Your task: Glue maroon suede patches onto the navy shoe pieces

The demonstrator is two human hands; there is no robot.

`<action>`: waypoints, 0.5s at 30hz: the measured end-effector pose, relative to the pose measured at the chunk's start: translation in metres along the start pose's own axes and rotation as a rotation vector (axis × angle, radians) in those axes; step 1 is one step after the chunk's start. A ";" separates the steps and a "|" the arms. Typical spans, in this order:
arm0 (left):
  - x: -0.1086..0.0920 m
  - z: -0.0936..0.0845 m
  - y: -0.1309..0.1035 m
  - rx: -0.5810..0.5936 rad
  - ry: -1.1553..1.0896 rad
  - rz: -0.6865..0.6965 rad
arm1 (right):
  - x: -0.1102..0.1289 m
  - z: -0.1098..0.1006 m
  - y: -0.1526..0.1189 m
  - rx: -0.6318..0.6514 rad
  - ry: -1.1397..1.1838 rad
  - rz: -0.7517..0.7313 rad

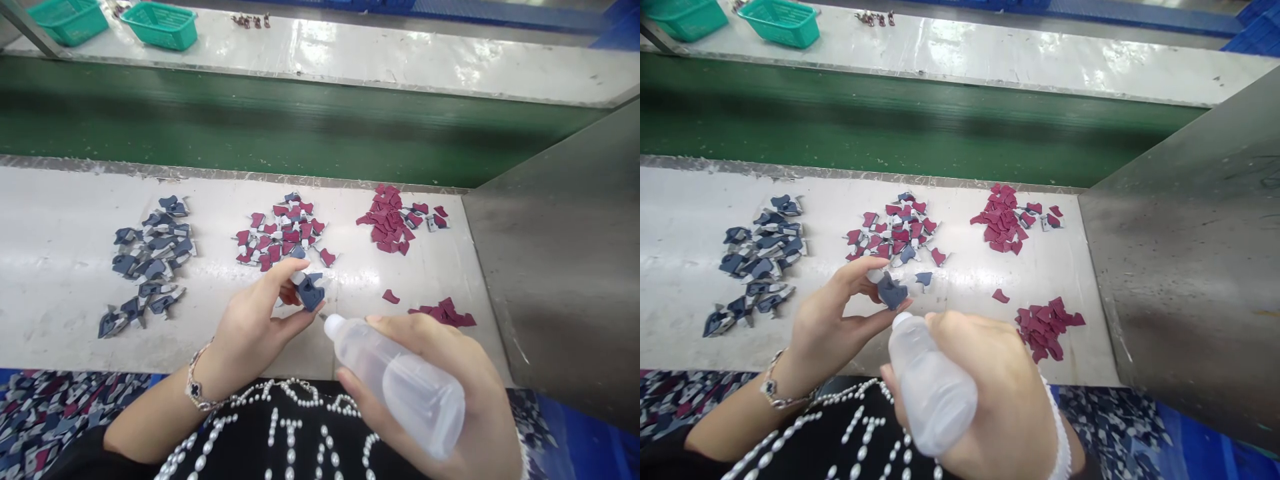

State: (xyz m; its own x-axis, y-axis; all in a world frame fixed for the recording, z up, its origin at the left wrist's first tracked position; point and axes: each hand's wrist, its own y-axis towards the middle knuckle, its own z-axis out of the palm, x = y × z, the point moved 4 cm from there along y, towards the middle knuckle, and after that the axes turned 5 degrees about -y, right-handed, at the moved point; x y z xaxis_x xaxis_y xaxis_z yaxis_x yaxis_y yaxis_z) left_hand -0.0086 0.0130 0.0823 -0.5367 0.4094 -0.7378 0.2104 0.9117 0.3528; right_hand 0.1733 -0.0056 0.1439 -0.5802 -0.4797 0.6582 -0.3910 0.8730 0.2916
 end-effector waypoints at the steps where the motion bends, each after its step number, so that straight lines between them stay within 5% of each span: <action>1: 0.000 0.000 0.000 -0.001 0.004 0.001 | 0.000 0.001 0.000 0.017 0.006 -0.002; 15: 0.000 -0.001 0.000 0.057 -0.045 0.000 | -0.009 -0.008 0.003 -0.072 0.037 0.092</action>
State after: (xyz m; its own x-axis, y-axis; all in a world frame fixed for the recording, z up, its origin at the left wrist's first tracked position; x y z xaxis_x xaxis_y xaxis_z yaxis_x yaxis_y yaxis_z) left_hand -0.0092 0.0131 0.0831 -0.5001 0.4090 -0.7633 0.2571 0.9118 0.3201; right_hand 0.1828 0.0020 0.1448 -0.5841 -0.3950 0.7091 -0.2840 0.9178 0.2773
